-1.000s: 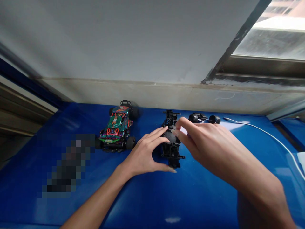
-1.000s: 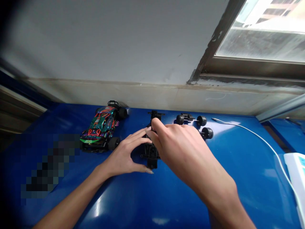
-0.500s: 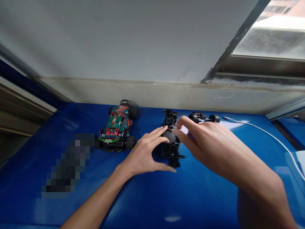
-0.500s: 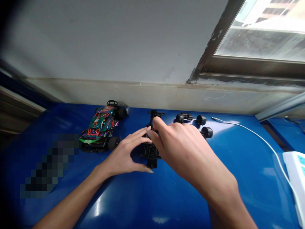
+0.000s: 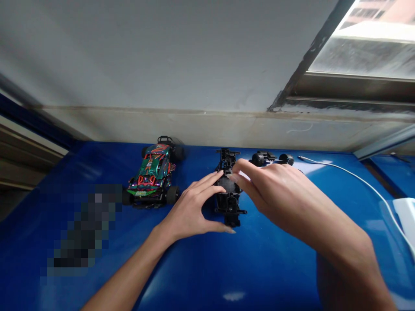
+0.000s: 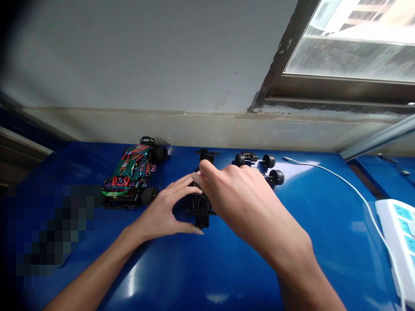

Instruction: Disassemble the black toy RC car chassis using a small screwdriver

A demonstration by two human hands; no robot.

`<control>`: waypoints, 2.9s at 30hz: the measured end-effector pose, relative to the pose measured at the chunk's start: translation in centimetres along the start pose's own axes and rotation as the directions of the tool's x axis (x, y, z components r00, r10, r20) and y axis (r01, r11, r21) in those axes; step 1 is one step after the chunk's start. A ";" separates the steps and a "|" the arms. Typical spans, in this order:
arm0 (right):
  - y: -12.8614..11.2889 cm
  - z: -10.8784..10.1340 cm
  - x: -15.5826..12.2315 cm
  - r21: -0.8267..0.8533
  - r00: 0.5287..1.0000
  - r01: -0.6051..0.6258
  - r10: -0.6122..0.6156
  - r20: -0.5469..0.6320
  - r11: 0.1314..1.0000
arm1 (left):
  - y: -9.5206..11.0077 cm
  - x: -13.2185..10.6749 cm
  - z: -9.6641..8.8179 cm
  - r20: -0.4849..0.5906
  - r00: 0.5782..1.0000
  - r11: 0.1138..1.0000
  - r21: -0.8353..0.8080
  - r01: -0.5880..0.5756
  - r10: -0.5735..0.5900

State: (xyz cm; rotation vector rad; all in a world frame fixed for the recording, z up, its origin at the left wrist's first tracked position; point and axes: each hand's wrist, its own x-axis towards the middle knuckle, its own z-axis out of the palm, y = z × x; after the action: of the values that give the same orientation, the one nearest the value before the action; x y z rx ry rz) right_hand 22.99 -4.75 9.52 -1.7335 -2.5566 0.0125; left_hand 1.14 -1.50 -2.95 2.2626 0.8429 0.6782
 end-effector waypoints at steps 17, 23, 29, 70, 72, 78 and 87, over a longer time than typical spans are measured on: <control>0.1 0.0 0.1 -0.043 1.000 0.001 0.000 0.014 0.999 | -0.3 -0.1 0.2 -0.003 1.000 1.000 -0.004 -0.001 0.001; 0.0 -0.3 -0.2 0.105 1.000 0.011 -0.010 -0.017 0.994 | -0.1 -0.1 0.1 -0.005 1.000 1.000 -0.027 0.001 -0.001; 0.3 0.2 -0.1 -0.052 1.000 -0.006 0.006 0.010 0.999 | 0.0 -0.1 0.0 -0.006 1.000 1.000 -0.012 0.007 -0.007; 0.1 -1.3 -0.5 0.098 0.999 0.002 0.002 -0.040 0.995 | -0.4 -0.1 0.1 -0.001 1.000 1.000 0.013 0.008 -0.008; 0.2 -1.5 -0.6 0.118 0.999 -0.009 0.014 -0.041 0.993 | -0.4 -0.2 0.1 -0.005 1.000 1.000 0.015 0.004 -0.004; 0.3 -1.9 -0.9 0.150 0.998 -0.011 0.019 -0.052 0.989 | -0.4 -0.3 0.1 -0.004 1.000 1.000 0.019 -0.010 0.011; -0.2 -1.1 -0.5 0.122 1.000 0.013 -0.013 0.001 0.992 | -0.4 -0.2 0.0 -0.016 1.000 1.000 0.013 -0.014 0.014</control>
State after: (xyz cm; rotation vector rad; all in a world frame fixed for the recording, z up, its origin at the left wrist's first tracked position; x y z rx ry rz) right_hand 23.06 -5.31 10.56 -1.6741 -2.5097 0.1667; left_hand 0.90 -1.39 -3.31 2.2794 0.8425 0.6996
